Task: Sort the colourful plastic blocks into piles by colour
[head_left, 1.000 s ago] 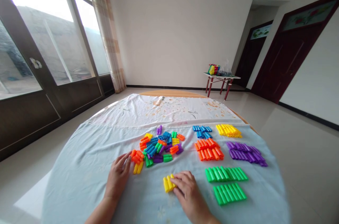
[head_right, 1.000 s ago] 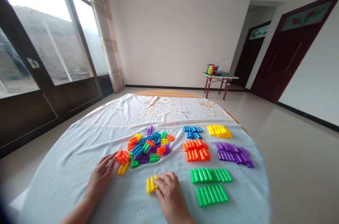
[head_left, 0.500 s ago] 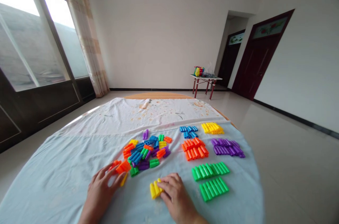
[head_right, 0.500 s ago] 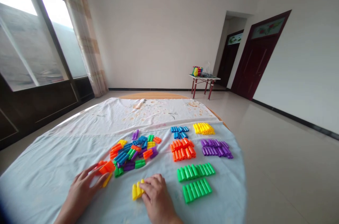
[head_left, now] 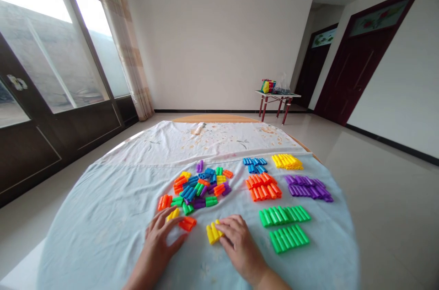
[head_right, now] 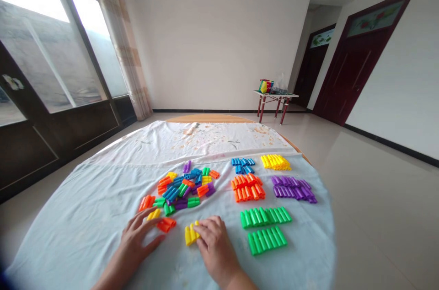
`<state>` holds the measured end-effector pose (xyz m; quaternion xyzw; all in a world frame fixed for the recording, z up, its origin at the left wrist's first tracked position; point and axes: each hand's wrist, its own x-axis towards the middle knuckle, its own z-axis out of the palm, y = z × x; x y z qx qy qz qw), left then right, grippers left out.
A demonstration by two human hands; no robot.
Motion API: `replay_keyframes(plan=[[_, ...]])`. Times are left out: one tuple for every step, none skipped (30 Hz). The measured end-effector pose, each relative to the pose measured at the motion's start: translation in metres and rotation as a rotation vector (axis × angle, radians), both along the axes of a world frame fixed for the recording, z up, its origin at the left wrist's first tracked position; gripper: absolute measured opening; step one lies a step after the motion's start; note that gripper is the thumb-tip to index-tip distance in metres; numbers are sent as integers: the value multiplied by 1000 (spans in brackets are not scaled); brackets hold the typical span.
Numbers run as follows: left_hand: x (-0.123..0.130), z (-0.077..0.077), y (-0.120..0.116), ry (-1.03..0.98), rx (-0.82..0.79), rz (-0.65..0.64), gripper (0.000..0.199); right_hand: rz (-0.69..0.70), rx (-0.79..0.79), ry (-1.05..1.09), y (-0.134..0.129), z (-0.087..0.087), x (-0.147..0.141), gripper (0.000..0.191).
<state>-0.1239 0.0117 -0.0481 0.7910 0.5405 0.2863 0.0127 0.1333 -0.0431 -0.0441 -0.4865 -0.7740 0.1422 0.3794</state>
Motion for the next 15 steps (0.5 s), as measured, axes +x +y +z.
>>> replay_keyframes(plan=[[-1,2,-3,-1,-4,-10,28,1,5,1,0,0,0,38],[-3,4,-4,-13,-1,-18,28,0,11,2,-1,0,1,37],[-5,7,-4,-36,8,-21,27,-3,14,4,-1,1,1,36],[-8,10,-4,-64,16,-19,27,-9,17,4,-2,1,2,35],[-11,13,-2,-98,20,-8,27,-18,21,2,-2,2,2,34],[-14,16,1,-133,18,10,27,-28,27,-3,-3,4,1,34],[-16,18,5,-164,11,31,28,-41,33,-9,-3,6,0,34],[-18,19,9,-189,-1,54,30,-52,39,-16,-3,8,-3,34],[-20,18,13,-207,-16,74,31,-60,42,-22,-2,11,-7,35],[-22,17,17,-220,-27,94,33,-64,40,-26,-1,15,-12,36],[-23,15,21,-228,-35,114,34,-63,34,-28,1,18,-19,38],[-24,13,24,-235,-41,132,36,-56,25,-29,3,22,-27,41],[-24,10,27,-243,-45,149,37,-45,15,-27,5,25,-36,44],[-25,8,29,-249,-51,159,37,-33,4,-26,8,27,-45,46],[-25,6,31,-253,-54,162,36,-25,-9,-26,11,28,-54,48]])
